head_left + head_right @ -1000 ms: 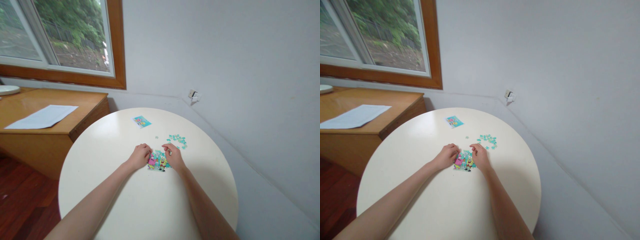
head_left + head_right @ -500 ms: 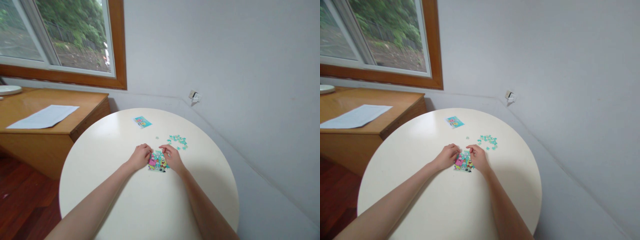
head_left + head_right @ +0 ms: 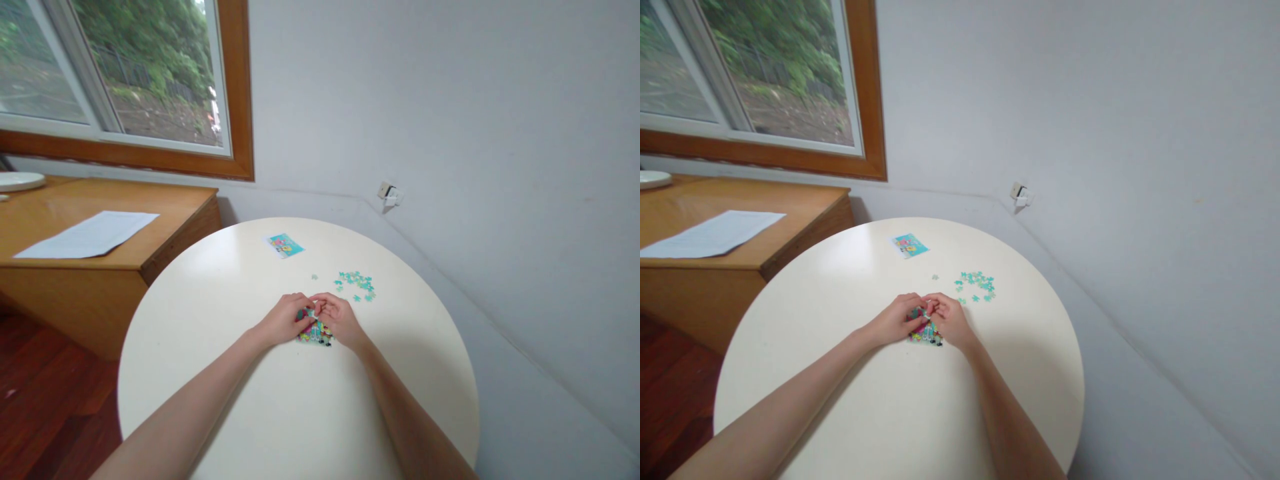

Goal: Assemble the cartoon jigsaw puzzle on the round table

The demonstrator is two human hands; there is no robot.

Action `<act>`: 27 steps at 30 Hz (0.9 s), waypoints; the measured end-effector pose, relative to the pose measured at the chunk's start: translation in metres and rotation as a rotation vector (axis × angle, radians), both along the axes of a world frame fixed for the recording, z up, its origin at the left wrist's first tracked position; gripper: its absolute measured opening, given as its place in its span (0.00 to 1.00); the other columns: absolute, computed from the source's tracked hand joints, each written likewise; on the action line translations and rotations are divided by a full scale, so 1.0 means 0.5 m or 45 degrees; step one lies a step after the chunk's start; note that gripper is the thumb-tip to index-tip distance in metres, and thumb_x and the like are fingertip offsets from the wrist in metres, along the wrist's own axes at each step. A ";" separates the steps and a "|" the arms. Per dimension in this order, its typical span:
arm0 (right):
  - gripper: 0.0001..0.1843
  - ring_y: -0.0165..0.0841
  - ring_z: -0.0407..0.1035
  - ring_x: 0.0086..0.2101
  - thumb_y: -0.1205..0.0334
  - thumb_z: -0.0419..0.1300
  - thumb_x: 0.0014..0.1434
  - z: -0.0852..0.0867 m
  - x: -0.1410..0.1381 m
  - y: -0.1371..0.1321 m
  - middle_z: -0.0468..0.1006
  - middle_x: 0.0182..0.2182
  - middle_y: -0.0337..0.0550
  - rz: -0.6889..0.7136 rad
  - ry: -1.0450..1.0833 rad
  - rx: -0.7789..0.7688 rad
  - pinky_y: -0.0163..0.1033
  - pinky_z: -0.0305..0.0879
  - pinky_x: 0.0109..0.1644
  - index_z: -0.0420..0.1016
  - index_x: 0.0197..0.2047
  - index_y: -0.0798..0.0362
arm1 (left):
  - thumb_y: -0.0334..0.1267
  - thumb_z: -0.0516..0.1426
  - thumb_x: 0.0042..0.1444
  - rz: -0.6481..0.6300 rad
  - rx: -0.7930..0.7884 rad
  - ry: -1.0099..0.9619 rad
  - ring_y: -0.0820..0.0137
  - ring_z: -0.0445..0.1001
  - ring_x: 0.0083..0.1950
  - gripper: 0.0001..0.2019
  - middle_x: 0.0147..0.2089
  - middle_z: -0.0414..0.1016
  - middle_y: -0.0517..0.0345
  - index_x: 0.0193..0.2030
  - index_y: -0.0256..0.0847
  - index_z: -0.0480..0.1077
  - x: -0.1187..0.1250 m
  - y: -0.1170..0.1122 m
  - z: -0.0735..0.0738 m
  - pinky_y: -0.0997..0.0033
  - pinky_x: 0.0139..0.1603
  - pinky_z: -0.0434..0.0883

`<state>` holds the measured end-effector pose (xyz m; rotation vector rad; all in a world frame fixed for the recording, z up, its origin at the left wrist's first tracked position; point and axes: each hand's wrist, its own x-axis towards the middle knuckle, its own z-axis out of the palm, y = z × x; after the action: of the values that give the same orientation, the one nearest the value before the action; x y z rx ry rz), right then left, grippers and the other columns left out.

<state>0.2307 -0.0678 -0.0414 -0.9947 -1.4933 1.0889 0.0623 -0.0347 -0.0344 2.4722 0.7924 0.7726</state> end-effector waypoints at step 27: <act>0.19 0.26 0.62 0.26 0.71 0.55 0.42 -0.010 0.000 0.003 0.67 0.25 0.35 0.068 0.061 -0.088 0.32 0.60 0.30 0.73 0.40 0.52 | 0.37 0.58 0.54 -0.035 -0.097 0.006 0.71 0.72 0.35 0.05 0.34 0.76 0.57 0.33 0.39 0.73 -0.002 0.004 0.000 0.72 0.40 0.66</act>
<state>0.2305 -0.0666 -0.0465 -0.9745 -1.4587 1.2015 0.0613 -0.0328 -0.0346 2.4131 0.7739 0.7142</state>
